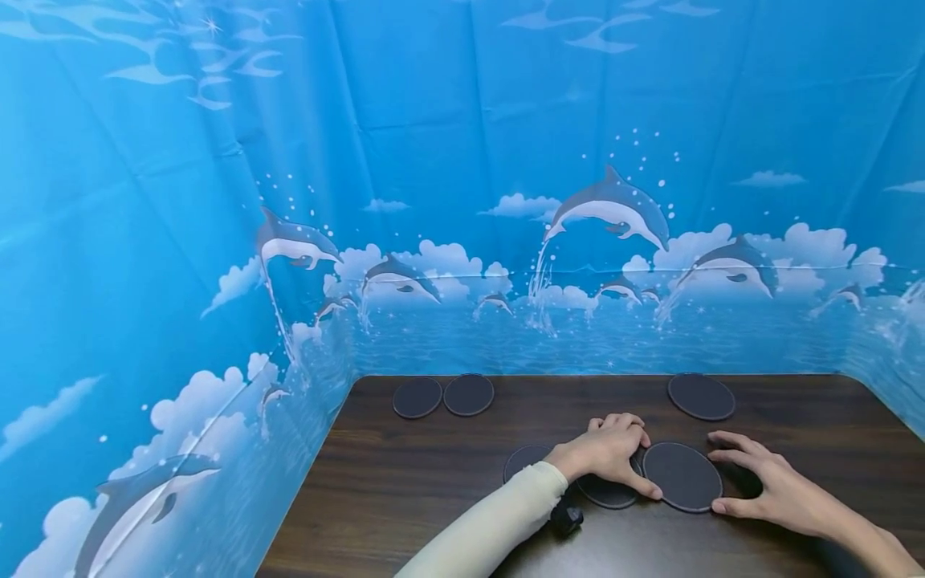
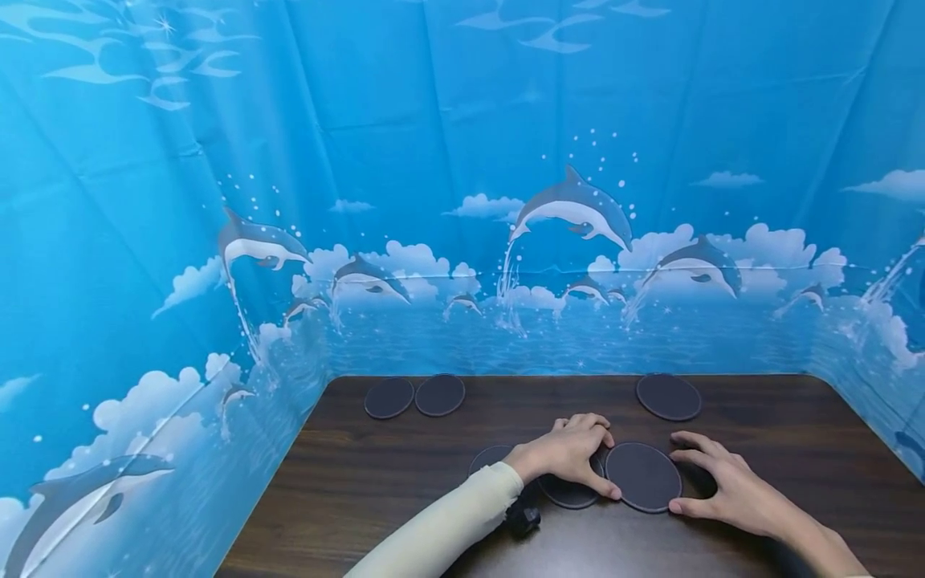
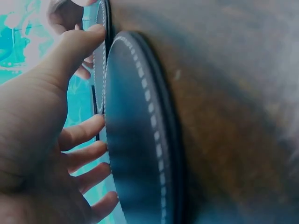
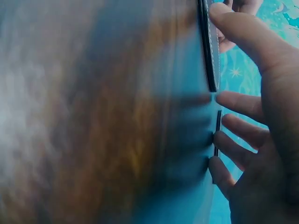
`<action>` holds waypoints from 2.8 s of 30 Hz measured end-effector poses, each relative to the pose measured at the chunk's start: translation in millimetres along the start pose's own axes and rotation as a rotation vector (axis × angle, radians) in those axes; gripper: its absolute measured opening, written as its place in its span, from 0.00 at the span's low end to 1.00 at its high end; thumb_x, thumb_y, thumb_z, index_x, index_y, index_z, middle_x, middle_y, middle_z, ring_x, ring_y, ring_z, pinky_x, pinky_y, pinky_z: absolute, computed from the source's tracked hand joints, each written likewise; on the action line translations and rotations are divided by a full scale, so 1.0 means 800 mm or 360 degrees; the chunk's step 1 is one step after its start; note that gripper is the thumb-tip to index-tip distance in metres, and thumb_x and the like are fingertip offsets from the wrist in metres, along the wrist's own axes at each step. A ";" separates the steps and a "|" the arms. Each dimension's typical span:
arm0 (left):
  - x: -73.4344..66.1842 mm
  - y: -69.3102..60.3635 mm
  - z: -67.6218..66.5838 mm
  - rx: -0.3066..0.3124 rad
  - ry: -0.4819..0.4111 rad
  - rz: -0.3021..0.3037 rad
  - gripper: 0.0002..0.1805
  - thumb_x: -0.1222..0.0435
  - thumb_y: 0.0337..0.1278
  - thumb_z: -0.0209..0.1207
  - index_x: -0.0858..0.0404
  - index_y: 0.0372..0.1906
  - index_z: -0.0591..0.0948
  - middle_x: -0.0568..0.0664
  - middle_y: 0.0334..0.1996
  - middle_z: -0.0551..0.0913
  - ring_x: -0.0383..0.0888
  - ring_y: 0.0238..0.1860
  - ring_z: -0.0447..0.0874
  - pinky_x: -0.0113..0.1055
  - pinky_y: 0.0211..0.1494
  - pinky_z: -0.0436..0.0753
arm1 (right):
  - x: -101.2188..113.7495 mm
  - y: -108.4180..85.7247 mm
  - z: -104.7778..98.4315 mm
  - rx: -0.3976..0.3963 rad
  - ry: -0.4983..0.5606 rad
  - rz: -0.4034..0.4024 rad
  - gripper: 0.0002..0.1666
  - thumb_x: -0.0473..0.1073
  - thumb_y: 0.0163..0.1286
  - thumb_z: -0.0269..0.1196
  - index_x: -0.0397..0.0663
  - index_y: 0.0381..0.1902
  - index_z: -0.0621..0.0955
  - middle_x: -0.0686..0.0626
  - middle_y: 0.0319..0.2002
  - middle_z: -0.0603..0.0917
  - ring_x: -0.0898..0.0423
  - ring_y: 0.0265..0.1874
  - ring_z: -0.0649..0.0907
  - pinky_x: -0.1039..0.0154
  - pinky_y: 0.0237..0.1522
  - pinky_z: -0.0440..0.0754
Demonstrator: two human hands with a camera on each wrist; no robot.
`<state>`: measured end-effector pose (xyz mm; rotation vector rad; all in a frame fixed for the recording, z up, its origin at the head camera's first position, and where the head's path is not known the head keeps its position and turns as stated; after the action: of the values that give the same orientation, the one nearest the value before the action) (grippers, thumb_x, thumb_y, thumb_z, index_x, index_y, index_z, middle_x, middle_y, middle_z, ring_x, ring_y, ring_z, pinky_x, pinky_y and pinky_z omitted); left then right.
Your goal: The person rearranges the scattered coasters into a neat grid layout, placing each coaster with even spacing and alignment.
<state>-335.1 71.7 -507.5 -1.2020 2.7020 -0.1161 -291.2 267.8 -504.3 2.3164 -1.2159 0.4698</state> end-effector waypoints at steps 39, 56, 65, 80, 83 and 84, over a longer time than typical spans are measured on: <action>0.059 0.112 -0.051 -0.0162 -0.0258 -0.0192 0.47 0.34 0.60 0.61 0.47 0.80 0.61 0.42 0.73 0.64 0.44 0.73 0.62 0.49 0.74 0.58 | -0.088 0.065 -0.057 0.0026 -0.0058 0.0235 0.42 0.57 0.63 0.74 0.32 0.63 0.77 0.28 0.65 0.67 0.24 0.63 0.66 0.23 0.51 0.65; 0.045 0.144 -0.040 -0.0025 -0.0042 -0.0315 0.51 0.30 0.59 0.57 0.44 0.82 0.54 0.40 0.76 0.60 0.43 0.75 0.57 0.47 0.76 0.54 | -0.129 0.073 -0.050 0.0046 -0.0276 0.0458 0.56 0.67 0.64 0.68 0.24 0.69 0.68 0.21 0.67 0.59 0.20 0.62 0.60 0.28 0.46 0.58; 0.033 0.154 -0.029 -0.0004 0.0135 -0.0367 0.45 0.27 0.58 0.53 0.43 0.76 0.67 0.41 0.67 0.64 0.41 0.62 0.61 0.38 0.61 0.61 | -0.140 0.070 -0.046 0.0088 -0.0331 0.0482 0.55 0.68 0.65 0.67 0.24 0.68 0.68 0.21 0.66 0.60 0.20 0.62 0.59 0.27 0.44 0.59; 0.033 0.156 -0.027 -0.0094 0.0034 -0.0343 0.39 0.31 0.60 0.57 0.41 0.73 0.72 0.41 0.63 0.65 0.40 0.58 0.60 0.38 0.55 0.61 | -0.145 0.077 -0.047 0.0104 -0.0264 0.0404 0.48 0.65 0.67 0.67 0.32 0.68 0.73 0.21 0.67 0.59 0.18 0.62 0.57 0.27 0.43 0.60; 0.032 0.155 -0.025 -0.0101 -0.0007 -0.0327 0.38 0.32 0.60 0.58 0.41 0.72 0.73 0.41 0.63 0.65 0.40 0.58 0.61 0.37 0.55 0.61 | -0.143 0.074 -0.044 0.0076 -0.0214 0.0397 0.46 0.63 0.67 0.68 0.33 0.67 0.74 0.21 0.67 0.60 0.18 0.62 0.57 0.26 0.43 0.59; 0.032 0.155 -0.024 -0.0103 -0.0023 -0.0322 0.38 0.32 0.60 0.59 0.41 0.72 0.73 0.41 0.64 0.65 0.40 0.58 0.61 0.37 0.55 0.61 | -0.143 0.073 -0.043 0.0065 -0.0201 0.0395 0.45 0.63 0.67 0.69 0.33 0.67 0.74 0.22 0.67 0.60 0.18 0.62 0.57 0.26 0.44 0.58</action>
<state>-445.6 135.7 -510.0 -1.4868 2.5841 -0.0476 -405.0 334.8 -518.2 2.2678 -1.5786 0.4411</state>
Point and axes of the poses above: each hand's wrist, its own y-axis towards the middle knuckle, its own z-axis out of the palm, x = y × z, the point moved 8 cm from there along y, towards the middle knuckle
